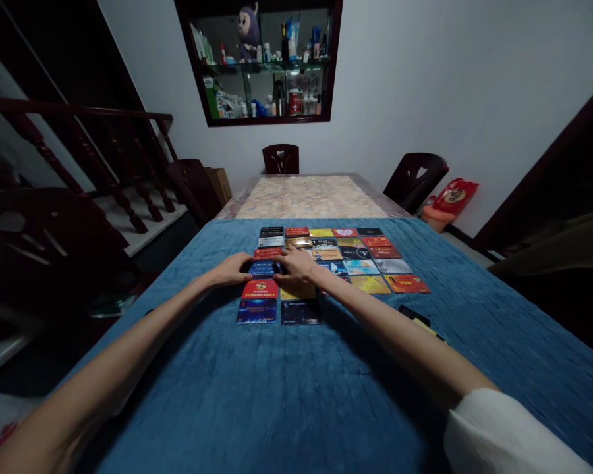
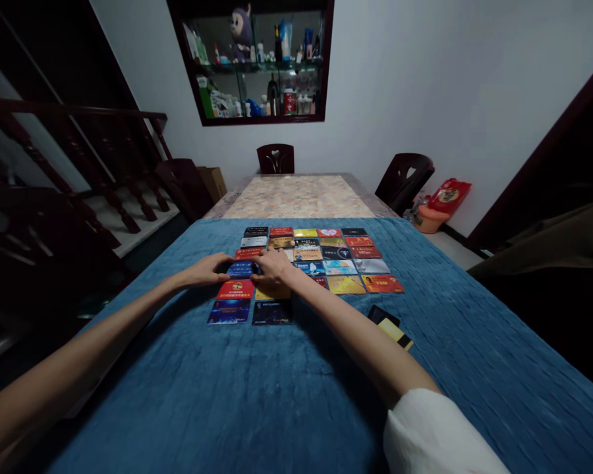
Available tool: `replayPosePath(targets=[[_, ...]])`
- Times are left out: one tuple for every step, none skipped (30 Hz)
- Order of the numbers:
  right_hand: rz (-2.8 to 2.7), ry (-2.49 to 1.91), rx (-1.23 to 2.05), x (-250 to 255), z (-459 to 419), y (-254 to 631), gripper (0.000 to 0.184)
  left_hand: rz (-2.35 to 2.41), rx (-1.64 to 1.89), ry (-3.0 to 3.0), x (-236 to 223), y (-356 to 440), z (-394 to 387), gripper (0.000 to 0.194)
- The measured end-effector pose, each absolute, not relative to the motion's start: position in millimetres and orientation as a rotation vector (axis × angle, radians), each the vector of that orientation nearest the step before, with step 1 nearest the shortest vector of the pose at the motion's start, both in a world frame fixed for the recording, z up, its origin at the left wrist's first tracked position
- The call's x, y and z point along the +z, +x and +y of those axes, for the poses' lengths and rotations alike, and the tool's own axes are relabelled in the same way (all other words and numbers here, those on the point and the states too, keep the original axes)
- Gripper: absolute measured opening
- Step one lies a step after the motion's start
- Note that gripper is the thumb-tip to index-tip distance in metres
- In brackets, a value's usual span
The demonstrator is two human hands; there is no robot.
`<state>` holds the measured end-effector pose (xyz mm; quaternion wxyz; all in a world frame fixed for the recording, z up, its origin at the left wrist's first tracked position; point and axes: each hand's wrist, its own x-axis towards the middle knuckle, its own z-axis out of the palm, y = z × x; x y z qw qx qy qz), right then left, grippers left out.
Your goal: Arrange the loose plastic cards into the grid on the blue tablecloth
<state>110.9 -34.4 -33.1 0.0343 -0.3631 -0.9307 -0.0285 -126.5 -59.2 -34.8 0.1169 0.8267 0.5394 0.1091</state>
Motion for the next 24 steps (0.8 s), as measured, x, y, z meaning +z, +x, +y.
replayPosePath(targets=[[-2.864, -1.116, -0.089, -33.0, -34.7, 111.6, 0.046, 1.588, 0.314, 2.417, -35.0, -126.5, -59.4, 0.052], [-2.867, -1.117, -0.091, -33.1, -34.9, 112.1, 0.046, 1.600, 0.311, 2.411, -35.2, -126.5, -59.6, 0.053], [-2.868, -1.120, -0.092, -33.3, -34.9, 112.3, 0.046, 1.612, 0.309, 2.405, -35.4, -126.6, -59.9, 0.053], [-2.869, -1.124, -0.090, -33.6, -34.6, 112.3, 0.045, 1.624, 0.307, 2.399, -35.5, -126.5, -60.3, 0.053], [-2.869, -1.132, -0.086, -34.0, -34.2, 112.1, 0.045, 1.632, 0.307, 2.396, -35.5, -126.5, -60.7, 0.053], [-2.867, -1.141, -0.081, -34.4, -33.8, 111.7, 0.044, 1.635, 0.306, 2.395, -35.2, -126.4, -61.1, 0.052], [-2.865, -1.151, -0.074, -34.7, -33.2, 111.2, 0.043, 1.636, 0.303, 2.394, -34.8, -126.3, -61.4, 0.051], [-2.863, -1.159, -0.067, -34.8, -32.7, 110.6, 0.043, 1.637, 0.301, 2.394, -34.2, -126.1, -61.7, 0.050], [-2.862, -1.167, -0.061, -34.9, -32.3, 109.9, 0.043, 1.636, 0.297, 2.394, -33.6, -126.0, -61.9, 0.049], [-2.862, -1.175, -0.056, -34.7, -32.1, 109.3, 0.043, 1.635, 0.293, 2.395, -33.0, -125.8, -61.9, 0.049], [-2.862, -1.183, -0.051, -34.3, -32.1, 108.7, 0.043, 1.635, 0.288, 2.396, -32.6, -125.7, -61.7, 0.049], [-2.862, -1.193, -0.046, -33.8, -32.2, 108.2, 0.044, 1.636, 0.284, 2.398, -32.4, -125.6, -61.5, 0.049], [-2.861, -1.203, -0.041, -33.2, -32.6, 107.8, 0.044, 1.640, 0.280, 2.402, -32.5, -125.5, -61.2, 0.048], [-2.862, -1.213, -0.037, -32.6, -33.0, 107.4, 0.045, 1.647, 0.275, 2.407, -32.8, -125.4, -61.0, 0.048], [-2.863, -1.222, -0.033, -31.9, -33.6, 107.1, 0.046, 1.655, 0.270, 2.412, -33.2, -125.1, -60.9, 0.047], [-2.865, -1.230, -0.030, -31.3, -34.1, 106.9, 0.046, 1.664, 0.265, 2.419, -33.6, -124.7, -60.9, 0.046], [-2.868, -1.236, -0.027, -30.7, -34.7, 106.8, 0.046, 1.671, 0.259, 2.425, -34.0, -124.2, -61.1, 0.046], [-2.870, -1.239, -0.025, -30.1, -35.3, 106.7, 0.046, 1.676, 0.251, 2.431, -34.1, -123.4, -61.5, 0.045], [-2.871, -1.242, -0.024, -29.5, -35.8, 106.6, 0.046, 1.678, 0.241, 2.437, -33.9, -122.6, -62.0, 0.045], [-2.872, -1.242, -0.024, -29.0, -36.3, 106.6, 0.046, 1.678, 0.230, 2.442, -33.2, -121.7, -62.6, 0.045], [-2.873, -1.242, -0.024, -28.4, -36.7, 106.7, 0.047, 1.677, 0.217, 2.447, -32.0, -120.8, -63.4, 0.045], [-2.874, -1.240, -0.024, -28.0, -37.0, 106.8, 0.047, 1.676, 0.205, 2.452, -30.3, -120.2, -64.1, 0.046], [-2.875, -1.239, -0.024, -27.6, -37.1, 107.1, 0.047, 1.676, 0.195, 2.457, -28.2, -119.9, -65.0, 0.047], [-2.875, -1.236, -0.023, -27.4, -37.0, 107.5, 0.047, 1.678, 0.188, 2.462, -25.6, -119.9, -66.1, 0.047]])
